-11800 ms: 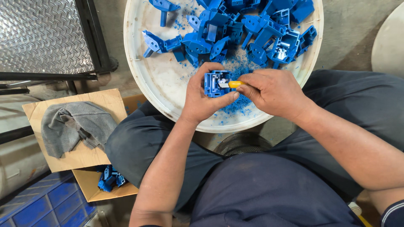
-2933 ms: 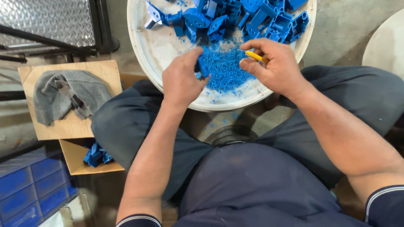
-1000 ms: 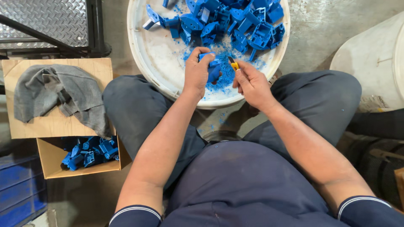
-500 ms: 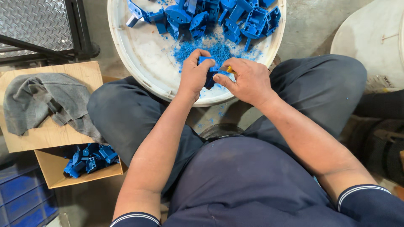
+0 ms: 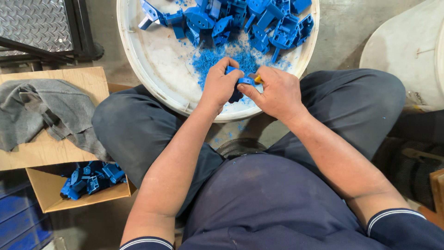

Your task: The person scrapes excess material from blue plastic components using a small yellow tool over a large white bucket.

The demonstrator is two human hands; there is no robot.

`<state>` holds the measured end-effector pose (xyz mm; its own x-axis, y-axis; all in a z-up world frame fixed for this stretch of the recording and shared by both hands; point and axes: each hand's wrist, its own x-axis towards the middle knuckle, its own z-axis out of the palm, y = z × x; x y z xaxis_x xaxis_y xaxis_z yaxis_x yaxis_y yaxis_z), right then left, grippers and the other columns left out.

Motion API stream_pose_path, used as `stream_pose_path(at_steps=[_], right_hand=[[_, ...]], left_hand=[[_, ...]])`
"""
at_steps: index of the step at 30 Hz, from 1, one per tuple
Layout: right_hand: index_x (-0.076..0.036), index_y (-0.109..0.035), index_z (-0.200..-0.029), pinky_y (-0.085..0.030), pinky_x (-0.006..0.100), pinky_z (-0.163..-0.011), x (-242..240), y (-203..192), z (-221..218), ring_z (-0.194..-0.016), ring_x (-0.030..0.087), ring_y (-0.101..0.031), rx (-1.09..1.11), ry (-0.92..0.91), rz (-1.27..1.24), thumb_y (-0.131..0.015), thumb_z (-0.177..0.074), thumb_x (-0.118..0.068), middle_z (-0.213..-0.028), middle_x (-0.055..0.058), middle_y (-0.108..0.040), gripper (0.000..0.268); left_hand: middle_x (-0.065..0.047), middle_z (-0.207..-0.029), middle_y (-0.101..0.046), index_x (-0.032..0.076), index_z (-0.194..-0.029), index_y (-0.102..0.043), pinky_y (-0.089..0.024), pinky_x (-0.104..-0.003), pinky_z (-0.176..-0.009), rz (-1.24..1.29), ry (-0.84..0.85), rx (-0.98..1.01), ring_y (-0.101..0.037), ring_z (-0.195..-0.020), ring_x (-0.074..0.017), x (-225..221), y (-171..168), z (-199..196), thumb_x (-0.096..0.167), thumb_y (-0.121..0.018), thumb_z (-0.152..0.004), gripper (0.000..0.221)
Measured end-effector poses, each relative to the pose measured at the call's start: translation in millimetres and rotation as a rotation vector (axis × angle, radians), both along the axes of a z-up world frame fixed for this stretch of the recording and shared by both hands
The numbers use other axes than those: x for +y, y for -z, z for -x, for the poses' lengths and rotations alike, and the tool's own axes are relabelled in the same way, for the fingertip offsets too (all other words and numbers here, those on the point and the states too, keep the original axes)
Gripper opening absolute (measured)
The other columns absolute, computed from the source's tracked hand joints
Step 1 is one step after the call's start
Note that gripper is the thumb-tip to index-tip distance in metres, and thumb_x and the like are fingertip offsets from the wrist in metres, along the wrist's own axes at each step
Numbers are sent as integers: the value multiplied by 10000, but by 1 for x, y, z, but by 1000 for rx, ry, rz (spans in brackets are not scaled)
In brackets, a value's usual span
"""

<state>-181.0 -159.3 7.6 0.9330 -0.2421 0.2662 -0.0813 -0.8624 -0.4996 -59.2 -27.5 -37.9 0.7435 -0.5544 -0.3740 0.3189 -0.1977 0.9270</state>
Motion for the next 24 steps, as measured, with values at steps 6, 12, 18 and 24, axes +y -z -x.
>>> stream_pose_path(at_steps=[6, 12, 18, 24], right_hand=[[-61, -630, -780, -481, 421, -562, 0, 1, -5, -656, 324, -650, 41, 12, 17, -775, -914, -570, -724, 108, -663, 546], [-59, -630, -787, -498, 416, -579, 2, 1, -7, -695, 317, -679, 35, 3, 33, -767, -927, -557, -784, 95, -708, 535], [-74, -651, -800, -498, 419, -575, 4, 2, -9, -701, 312, -687, 33, -2, 42, -747, -939, -560, -802, 80, -725, 514], [-86, -639, -743, -458, 449, -540, 8, 4, -9, -637, 334, -639, 81, 31, 112, -729, -955, -568, -695, 105, -650, 534]], left_hand=[[-33, -765, -610, 42, -871, -648, -473, -296, -598, -14, -1, -53, -538, -679, -115, -2, 8, -4, 136, -704, -791, 136], [-49, -737, -615, 46, -879, -647, -470, -304, -580, -89, 3, -102, -548, -655, -127, 0, 2, -6, 157, -686, -786, 150], [-52, -733, -618, 38, -873, -649, -472, -306, -582, -87, 3, -107, -545, -651, -128, 2, 2, -8, 155, -684, -782, 152], [-54, -738, -610, 31, -869, -646, -462, -310, -580, -72, 1, -96, -533, -654, -132, 3, 3, -8, 156, -685, -784, 157]])
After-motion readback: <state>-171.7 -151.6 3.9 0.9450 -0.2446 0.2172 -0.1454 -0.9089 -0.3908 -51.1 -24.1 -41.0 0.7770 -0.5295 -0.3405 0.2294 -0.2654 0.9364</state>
